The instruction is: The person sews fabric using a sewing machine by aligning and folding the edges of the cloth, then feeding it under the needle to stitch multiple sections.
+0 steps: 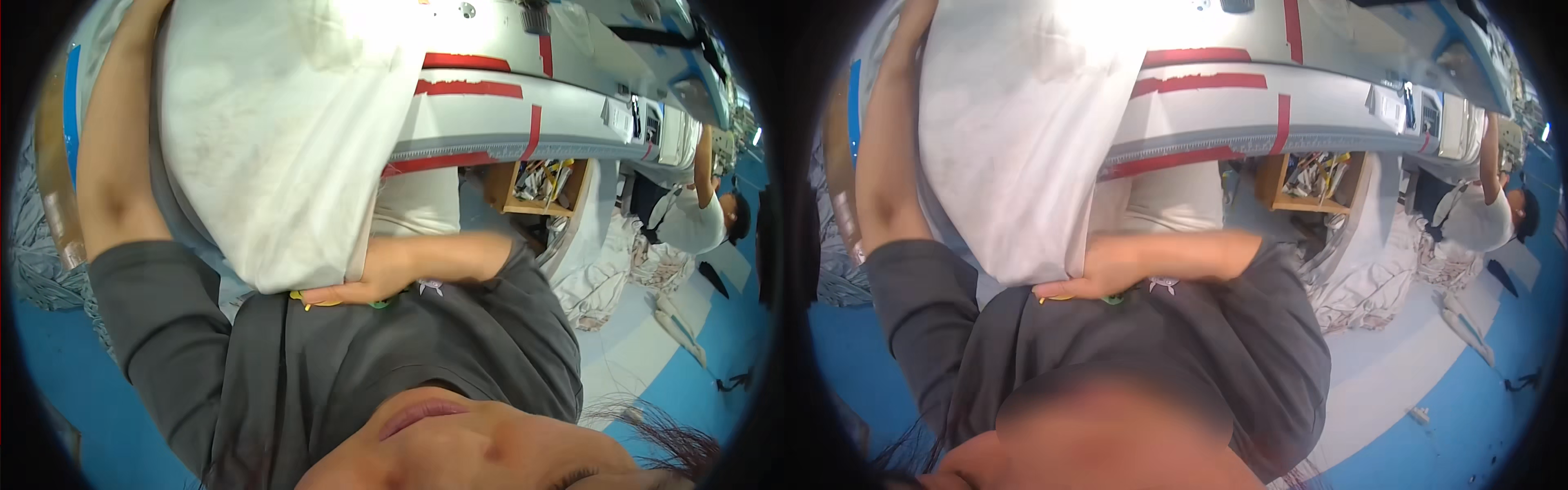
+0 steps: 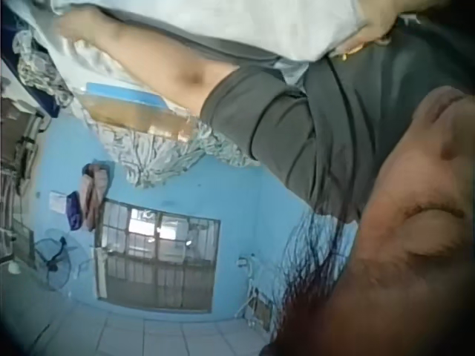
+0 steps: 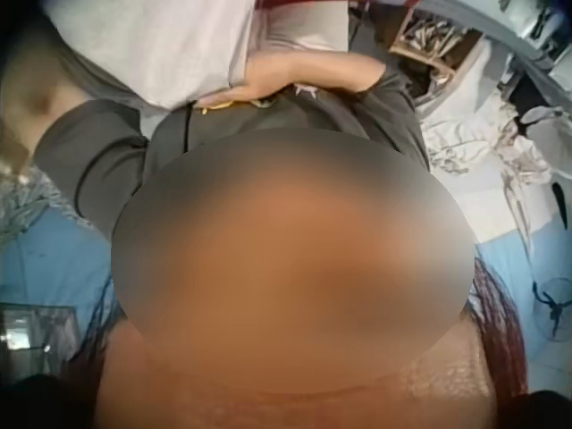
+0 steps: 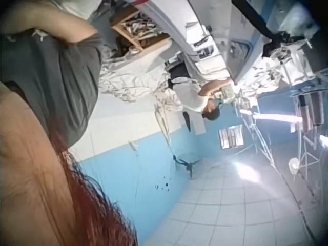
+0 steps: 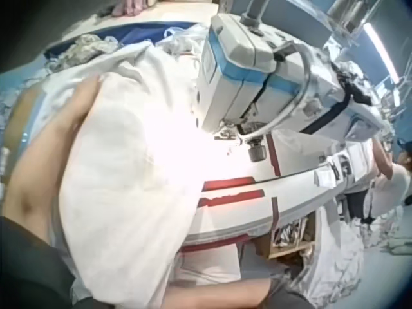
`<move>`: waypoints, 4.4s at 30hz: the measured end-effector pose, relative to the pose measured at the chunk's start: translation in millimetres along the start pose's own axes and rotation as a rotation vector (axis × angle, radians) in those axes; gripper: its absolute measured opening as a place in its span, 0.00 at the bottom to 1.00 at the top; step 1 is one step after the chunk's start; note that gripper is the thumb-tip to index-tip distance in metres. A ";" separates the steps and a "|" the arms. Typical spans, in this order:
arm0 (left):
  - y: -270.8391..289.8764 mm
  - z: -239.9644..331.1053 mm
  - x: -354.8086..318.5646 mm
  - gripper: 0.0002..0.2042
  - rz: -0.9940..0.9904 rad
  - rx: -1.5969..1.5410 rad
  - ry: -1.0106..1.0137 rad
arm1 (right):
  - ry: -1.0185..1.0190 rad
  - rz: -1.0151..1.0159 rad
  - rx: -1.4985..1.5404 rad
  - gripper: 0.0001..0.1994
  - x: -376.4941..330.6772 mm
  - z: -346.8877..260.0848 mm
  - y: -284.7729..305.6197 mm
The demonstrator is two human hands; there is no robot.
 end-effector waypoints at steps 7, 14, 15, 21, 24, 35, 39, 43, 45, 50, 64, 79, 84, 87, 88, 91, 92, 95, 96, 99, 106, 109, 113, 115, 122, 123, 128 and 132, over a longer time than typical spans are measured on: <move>51.6 90.8 -248.3 0.42 -0.365 -0.210 -0.245 | 0.198 0.017 0.551 0.16 -81.0 7.5 -20.7; 84.4 51.2 -219.2 0.23 0.195 -0.150 -0.039 | -0.288 0.047 0.587 0.24 -105.5 61.5 -127.0; 80.4 109.3 -213.7 0.21 0.301 -0.226 -0.127 | -0.339 0.078 0.573 0.24 -111.3 68.5 -126.0; 41.9 276.2 -332.1 0.09 -0.238 -0.367 -0.300 | -0.300 0.047 0.529 0.22 -121.0 64.5 -133.4; 23.4 289.5 -336.2 0.10 -0.328 -0.334 -0.255 | -0.348 -0.066 0.220 0.24 -126.0 71.7 -130.0; 32.0 276.6 -266.6 0.06 -0.679 -0.816 -0.390 | 0.594 0.407 -0.649 0.12 -105.7 70.6 -7.6; -10.7 207.9 -140.1 0.16 0.020 -0.678 -0.043 | 0.633 0.351 -0.620 0.10 -98.3 79.4 -7.9; -52.4 172.6 -72.7 0.19 0.253 -0.669 -0.073 | 0.609 0.289 -0.627 0.07 -85.8 68.3 2.1; -58.2 169.5 -44.3 0.12 0.385 -0.570 -0.143 | 0.619 0.268 -0.620 0.07 -79.9 62.0 8.3; -62.9 154.9 -0.4 0.06 0.288 -0.548 -0.155 | 0.633 0.244 -0.543 0.07 -66.5 53.8 26.5; -82.4 117.2 81.3 0.12 0.304 -0.522 -0.147 | 0.453 0.117 -0.396 0.08 -25.1 41.0 80.7; -90.1 85.9 160.8 0.14 0.252 -0.418 0.010 | 0.453 0.146 -0.440 0.07 16.2 28.9 125.9; -67.0 69.0 134.5 0.13 0.004 -0.595 0.207 | 0.419 0.204 -0.442 0.06 24.4 26.4 119.6; -19.0 108.4 13.0 0.24 0.250 -0.079 -0.575 | 0.430 0.272 -0.416 0.06 19.3 39.4 124.4; 10.2 123.0 -48.8 0.32 0.060 -0.347 -0.317 | 0.431 0.287 -0.392 0.07 16.1 47.9 125.6; 37.2 104.7 -241.3 0.38 -0.080 -0.175 -0.203 | 0.442 0.330 -0.448 0.09 15.0 45.5 124.4; 26.0 60.3 -303.8 0.37 -0.126 -0.088 -0.169 | 0.475 0.343 -0.447 0.10 17.6 45.3 124.3; 37.0 -40.7 -281.8 0.35 -0.194 0.139 0.060 | 0.425 0.345 -0.443 0.12 17.7 39.1 118.9; 37.7 -59.6 -236.2 0.34 -0.170 0.142 0.109 | 0.411 0.359 -0.430 0.13 12.0 38.0 120.2; 31.1 -82.9 -99.5 0.31 -0.073 0.117 0.100 | 0.374 0.524 -0.204 0.12 0.0 45.3 112.2; 10.2 -35.6 12.3 0.26 -0.488 0.301 0.321 | -0.150 0.284 -0.268 0.21 -33.0 9.2 -16.1; 3.3 62.4 -100.1 0.28 -0.299 -0.302 -0.198 | 0.041 0.132 0.333 0.17 -54.3 -19.7 4.4; 26.0 96.6 -219.6 0.29 -0.275 -0.392 -0.266 | 0.112 0.128 0.525 0.15 -73.3 -24.3 -34.5; 26.0 27.4 -206.2 0.26 -0.249 -0.395 -0.017 | -0.225 0.111 0.762 0.13 -80.6 25.3 -93.0; 71.7 183.7 -261.0 0.14 0.291 -0.367 -0.555 | -0.385 0.044 0.499 0.17 -109.1 80.3 -145.5; 75.9 210.5 -295.1 0.16 0.102 -0.165 -0.617 | -0.346 0.044 0.367 0.18 -110.8 80.0 -147.1; 34.3 266.1 -342.3 0.13 -0.523 -0.287 -0.235 | -0.129 0.104 -0.089 0.16 -118.5 74.1 -144.9; 24.8 263.6 -345.5 0.11 -0.482 -0.382 -0.335 | 0.167 0.041 -0.483 0.12 -128.6 50.8 -76.9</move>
Point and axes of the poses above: each hand's wrist, its own x-axis towards the middle knuckle, its own y-axis out of the back of the hand, z = x × y, the point moved 2 cm from there along x, towards the middle knuckle, and after that the axes turned 5 degrees about -x, right-handed, at the moved point
